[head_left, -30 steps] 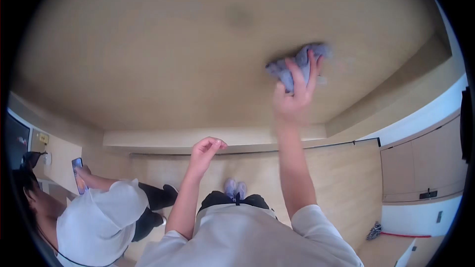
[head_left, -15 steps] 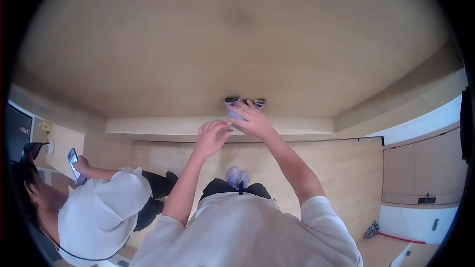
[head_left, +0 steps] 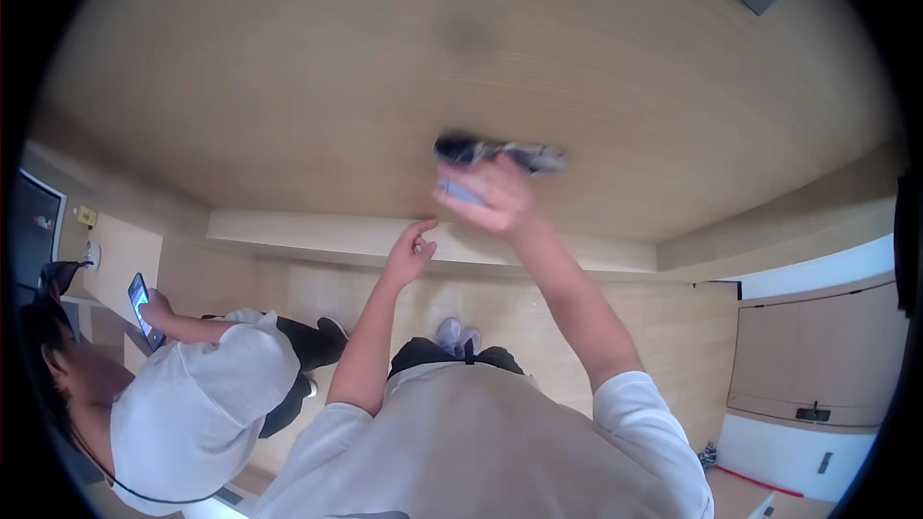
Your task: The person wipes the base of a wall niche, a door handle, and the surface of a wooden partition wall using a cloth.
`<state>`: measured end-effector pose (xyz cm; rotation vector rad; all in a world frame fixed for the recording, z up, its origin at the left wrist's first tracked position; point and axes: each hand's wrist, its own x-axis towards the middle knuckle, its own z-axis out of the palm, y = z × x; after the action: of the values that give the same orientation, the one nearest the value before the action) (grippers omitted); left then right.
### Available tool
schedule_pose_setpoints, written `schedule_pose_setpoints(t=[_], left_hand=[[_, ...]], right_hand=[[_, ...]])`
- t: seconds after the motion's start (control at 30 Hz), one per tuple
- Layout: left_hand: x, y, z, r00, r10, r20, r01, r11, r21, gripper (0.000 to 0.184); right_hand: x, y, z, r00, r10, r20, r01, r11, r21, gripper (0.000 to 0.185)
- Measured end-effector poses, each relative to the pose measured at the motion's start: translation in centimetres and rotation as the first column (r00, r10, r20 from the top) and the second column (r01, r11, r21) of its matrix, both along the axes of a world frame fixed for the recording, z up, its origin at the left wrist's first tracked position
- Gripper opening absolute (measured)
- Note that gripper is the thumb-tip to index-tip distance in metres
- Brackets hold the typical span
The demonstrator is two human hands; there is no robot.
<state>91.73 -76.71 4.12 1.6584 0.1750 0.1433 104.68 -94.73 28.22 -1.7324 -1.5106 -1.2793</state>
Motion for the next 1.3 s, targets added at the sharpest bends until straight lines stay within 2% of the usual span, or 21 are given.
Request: schedule_pose_setpoints(t=[0.03, 0.17, 0.23, 0.27, 0.33, 0.37, 0.43, 0.53, 0.6, 0.67, 0.77, 0.87, 0.97, 1.0, 1.07, 1.17, 1.27, 1.3], left_hand=[[0.2, 0.2, 0.4, 0.997, 0.025, -0.079, -0.028, 0.999, -0.031, 0.043], [-0.1, -0.5, 2.2, 0.99, 0.09, -0.108, -0.086, 0.995, 0.048, 0.029], [0.7, 0.2, 1.9, 0.987, 0.102, -0.123, -0.086, 0.988, 0.125, 0.027], [1.1, 0.4, 1.1, 0.992, 0.11, -0.068, -0.105, 0.992, 0.073, 0.027], [1.0, 0.1, -1.3, 0.992, 0.123, 0.029, -0.122, 0.992, -0.037, 0.028], [0.8, 0.1, -0.9, 0.995, 0.095, 0.008, -0.095, 0.994, 0.053, 0.03], [0.2, 0.2, 1.7, 0.999, 0.029, -0.035, -0.02, 0.974, 0.228, 0.033], [-0.8, 0.8, 3.3, 0.995, -0.073, 0.073, 0.012, 0.785, 0.62, 0.043], [-0.3, 1.5, 4.8, 0.97, -0.242, 0.008, 0.173, 0.717, 0.675, 0.059], [-0.3, 2.0, 4.8, 0.933, -0.358, -0.021, 0.255, 0.62, 0.742, 0.067], [-0.3, 1.4, 4.8, 0.86, -0.501, -0.096, 0.35, 0.443, 0.825, 0.067], [0.8, -1.0, 6.2, 0.746, -0.651, -0.137, 0.432, 0.317, 0.844, 0.06], [4.3, -4.6, 5.7, 0.677, -0.726, -0.122, 0.516, 0.35, 0.781, 0.056], [5.7, -6.6, 6.9, 0.647, -0.755, -0.111, 0.515, 0.325, 0.793, 0.055], [8.0, -10.5, 8.3, 0.6, -0.788, -0.138, 0.603, 0.332, 0.725, 0.053], [10.4, -16.3, 11.8, 0.573, -0.815, -0.091, 0.656, 0.389, 0.647, 0.051], [12.7, -24.8, 15.9, 0.582, -0.811, 0.059, 0.646, 0.506, 0.572, 0.05], [12.8, -26.4, 15.7, 0.591, -0.798, 0.12, 0.639, 0.554, 0.533, 0.049]], right_hand=[[-0.2, 0.1, -2.3, 0.999, 0.026, -0.038, -0.029, 0.996, -0.08, 0.035], [-0.5, 0.4, -9.0, 0.987, 0.098, -0.126, -0.132, 0.944, -0.302, 0.03], [-1.4, -0.1, -15.4, 0.948, 0.006, -0.32, -0.143, 0.902, -0.408, 0.031], [-2.2, -0.5, -17.2, 0.914, -0.046, -0.402, -0.158, 0.874, -0.46, 0.032], [-5.8, -2.2, -17.5, 0.806, -0.263, -0.53, -0.013, 0.888, -0.46, 0.032], [-6.7, -2.7, -17.4, 0.724, -0.365, -0.585, 0.065, 0.881, -0.469, 0.032], [-6.4, -3.6, -17.5, 0.715, -0.361, -0.599, 0.052, 0.881, -0.47, 0.035], [-6.2, -5.8, -18.3, 0.682, -0.408, -0.607, 0.117, 0.88, -0.46, 0.038], [-6.7, -9.4, -18.8, 0.605, -0.524, -0.6, 0.282, 0.846, -0.453, 0.04], [-6.8, -12.6, -19.0, 0.507, -0.629, -0.589, 0.472, 0.774, -0.421, 0.043], [-7.0, -16.2, -17.7, 0.312, -0.665, -0.678, 0.65, 0.67, -0.357, 0.043], [-8.0, -18.3, -16.1, 0.078, -0.454, -0.888, 0.733, 0.63, -0.258, 0.04], [-11.1, -21.2, -15.7, 0.016, 0.021, -1.0, 0.851, 0.525, 0.025, 0.041], [-11.9, -22.4, -16.8, 0.068, 0.238, -0.969, 0.905, 0.393, 0.16, 0.042], [-14.0, -24.4, -19.8, 0.238, 0.598, -0.765, 0.939, 0.059, 0.338, 0.046], [-16.6, -27.6, -19.8, 0.353, 0.802, -0.481, 0.894, -0.137, 0.427, 0.051], [-16.2, -32.4, -15.7, 0.501, 0.837, -0.22, 0.791, -0.34, 0.509, 0.058], [-16.3, -32.8, -15.0, 0.522, 0.821, -0.232, 0.775, -0.342, 0.531, 0.058]])
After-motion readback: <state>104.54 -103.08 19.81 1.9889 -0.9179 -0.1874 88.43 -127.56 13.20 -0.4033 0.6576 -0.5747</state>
